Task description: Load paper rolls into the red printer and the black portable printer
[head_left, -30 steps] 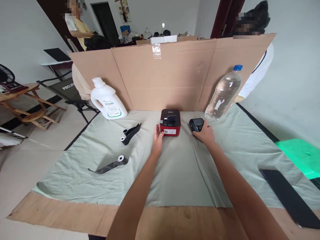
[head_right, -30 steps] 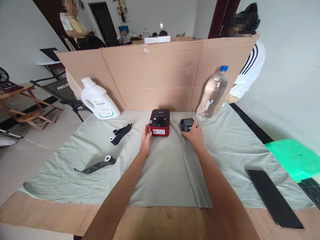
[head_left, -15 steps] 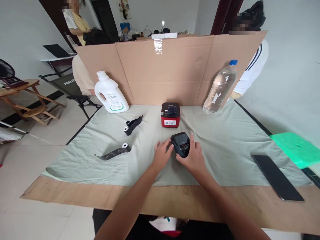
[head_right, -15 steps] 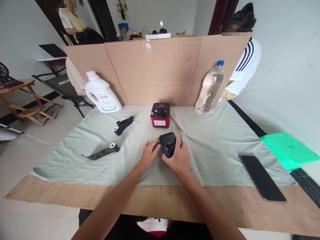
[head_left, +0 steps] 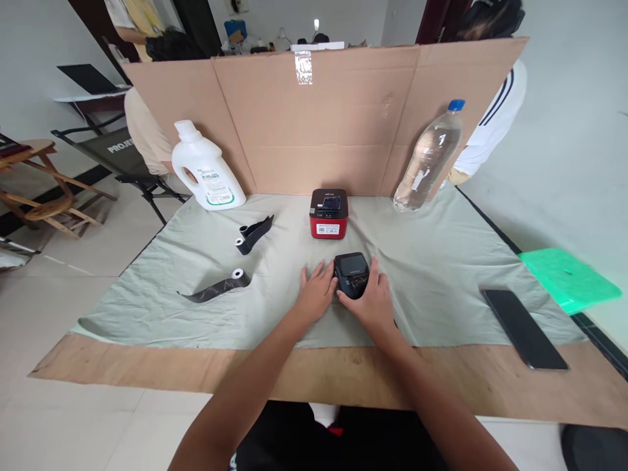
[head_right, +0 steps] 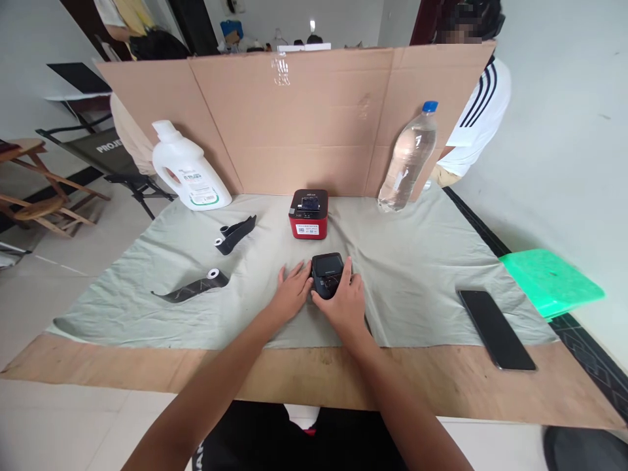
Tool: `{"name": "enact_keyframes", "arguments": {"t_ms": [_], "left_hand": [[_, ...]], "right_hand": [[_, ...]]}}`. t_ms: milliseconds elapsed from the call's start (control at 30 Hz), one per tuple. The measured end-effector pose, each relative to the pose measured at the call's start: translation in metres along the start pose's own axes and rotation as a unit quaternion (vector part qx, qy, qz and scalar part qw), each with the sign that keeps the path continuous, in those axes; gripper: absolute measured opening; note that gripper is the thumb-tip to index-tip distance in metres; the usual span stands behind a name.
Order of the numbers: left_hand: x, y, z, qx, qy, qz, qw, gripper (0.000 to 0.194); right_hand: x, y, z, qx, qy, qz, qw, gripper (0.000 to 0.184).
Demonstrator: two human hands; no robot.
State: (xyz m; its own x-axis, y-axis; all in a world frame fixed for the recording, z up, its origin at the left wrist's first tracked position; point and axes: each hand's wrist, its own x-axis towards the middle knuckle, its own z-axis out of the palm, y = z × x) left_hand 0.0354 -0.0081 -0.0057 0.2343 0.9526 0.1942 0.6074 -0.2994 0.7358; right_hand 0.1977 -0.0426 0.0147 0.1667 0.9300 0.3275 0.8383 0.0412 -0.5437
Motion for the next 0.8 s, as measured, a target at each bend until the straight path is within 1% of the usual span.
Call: {"name": "enact_keyframes", "arguments": {"t_ms": [67,167,233,300,400,467,567,667,733,800], "left_hand": [[-0.001,0.002,0.001,0.015,0.012,0.003,1.0,0.048],[0.0,0.006,-0.006,0.079,0.012,0.01,0.997,0.044],[0.001,0.007,-0.014,0.117,-0.002,0.014,0.993,0.041],[0.002,0.008,-0.02,0.14,-0.023,0.015,0.99,0.04],[0.003,0.008,-0.025,0.17,-0.057,0.005,0.984,0.043],[0.003,0.007,-0.026,0.185,-0.076,0.005,0.98,0.045],[0.002,0.005,-0.028,0.183,-0.096,0.025,0.978,0.047],[0.001,0.006,-0.029,0.186,-0.103,0.042,0.976,0.048],[0.001,0.008,-0.028,0.19,-0.09,0.024,0.977,0.046],[0.0,0.01,-0.027,0.164,-0.07,-0.026,0.984,0.044]], "right_hand": [[0.0,0.001,-0.001,0.006,0.002,-0.003,1.0,0.118],[0.003,0.004,-0.004,0.023,-0.001,0.007,1.0,0.117],[0.007,0.009,-0.006,0.065,0.005,0.011,0.998,0.109],[0.013,0.017,-0.006,0.144,0.01,0.022,0.989,0.095],[0.022,0.032,-0.004,0.288,-0.002,0.068,0.955,0.078],[0.027,0.041,0.0,0.356,-0.015,0.087,0.93,0.071],[0.031,0.049,0.008,0.416,-0.037,0.076,0.905,0.072],[0.033,0.051,0.014,0.463,-0.062,0.062,0.882,0.074],[0.034,0.049,0.015,0.498,-0.071,0.061,0.862,0.075],[0.035,0.047,0.013,0.529,-0.077,0.074,0.842,0.076]]}}
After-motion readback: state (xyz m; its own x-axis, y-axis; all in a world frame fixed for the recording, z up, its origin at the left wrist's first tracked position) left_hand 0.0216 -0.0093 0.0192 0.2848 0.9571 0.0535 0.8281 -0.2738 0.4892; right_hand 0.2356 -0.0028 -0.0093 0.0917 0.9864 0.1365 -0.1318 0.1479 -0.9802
